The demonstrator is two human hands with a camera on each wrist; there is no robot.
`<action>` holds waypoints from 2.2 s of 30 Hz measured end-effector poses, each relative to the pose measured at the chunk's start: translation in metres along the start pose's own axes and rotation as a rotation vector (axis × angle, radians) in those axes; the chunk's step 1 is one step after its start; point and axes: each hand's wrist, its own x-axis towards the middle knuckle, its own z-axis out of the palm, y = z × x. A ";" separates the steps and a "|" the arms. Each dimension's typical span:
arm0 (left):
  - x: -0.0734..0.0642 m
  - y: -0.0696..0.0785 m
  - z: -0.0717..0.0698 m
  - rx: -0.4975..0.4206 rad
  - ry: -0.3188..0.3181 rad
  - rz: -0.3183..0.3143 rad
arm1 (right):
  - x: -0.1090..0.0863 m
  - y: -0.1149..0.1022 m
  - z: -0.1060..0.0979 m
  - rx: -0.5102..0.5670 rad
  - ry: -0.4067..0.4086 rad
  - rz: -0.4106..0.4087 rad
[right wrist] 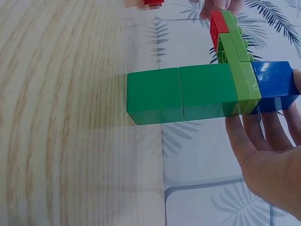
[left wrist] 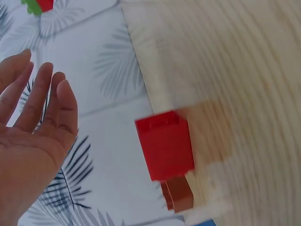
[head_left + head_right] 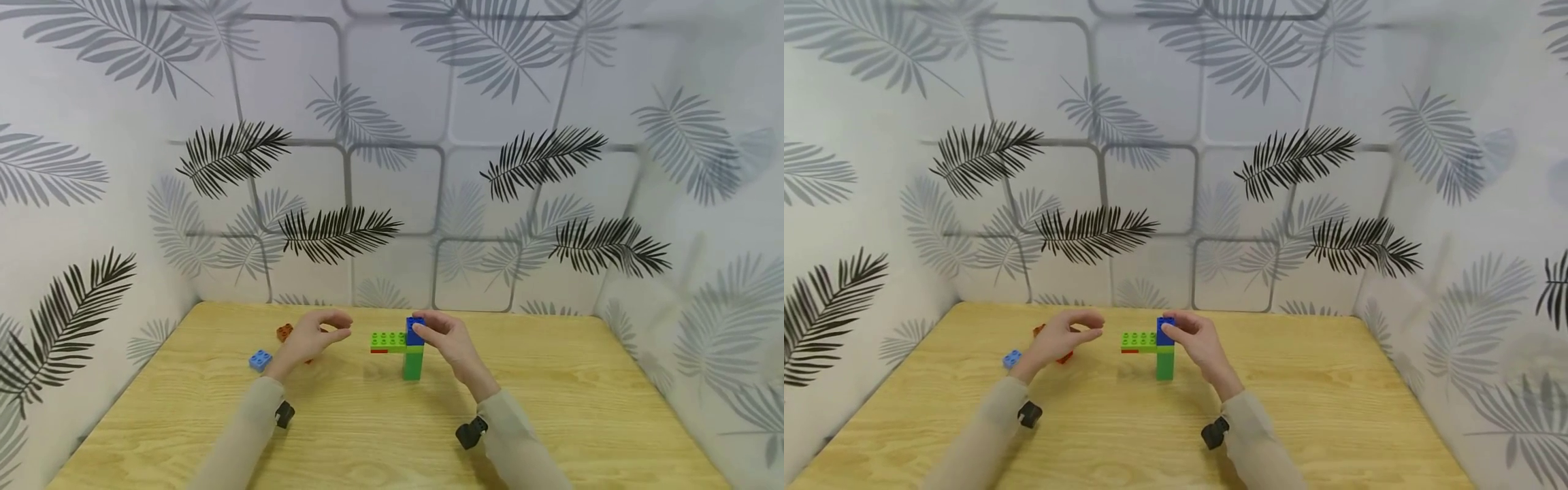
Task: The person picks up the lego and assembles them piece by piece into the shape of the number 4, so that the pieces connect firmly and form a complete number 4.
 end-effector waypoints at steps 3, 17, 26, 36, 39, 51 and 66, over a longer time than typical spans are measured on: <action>-0.003 -0.007 -0.013 -0.013 -0.001 -0.029 | 0.001 -0.001 0.000 -0.006 -0.008 0.006; -0.018 -0.032 -0.035 -0.146 -0.002 -0.108 | -0.006 -0.007 0.002 0.001 0.005 0.034; -0.020 -0.041 -0.042 -0.046 -0.043 -0.082 | -0.002 0.001 0.003 0.026 0.025 0.022; -0.021 -0.050 -0.047 0.050 -0.036 -0.117 | -0.002 0.000 0.002 0.031 0.024 0.024; -0.021 -0.051 -0.047 0.041 -0.067 -0.120 | -0.001 0.001 0.001 0.036 0.023 0.023; -0.017 -0.055 -0.042 0.050 -0.144 -0.172 | -0.001 0.002 0.000 0.026 0.014 0.026; -0.017 -0.049 -0.035 0.029 -0.157 -0.268 | -0.003 0.000 0.001 0.048 0.007 0.011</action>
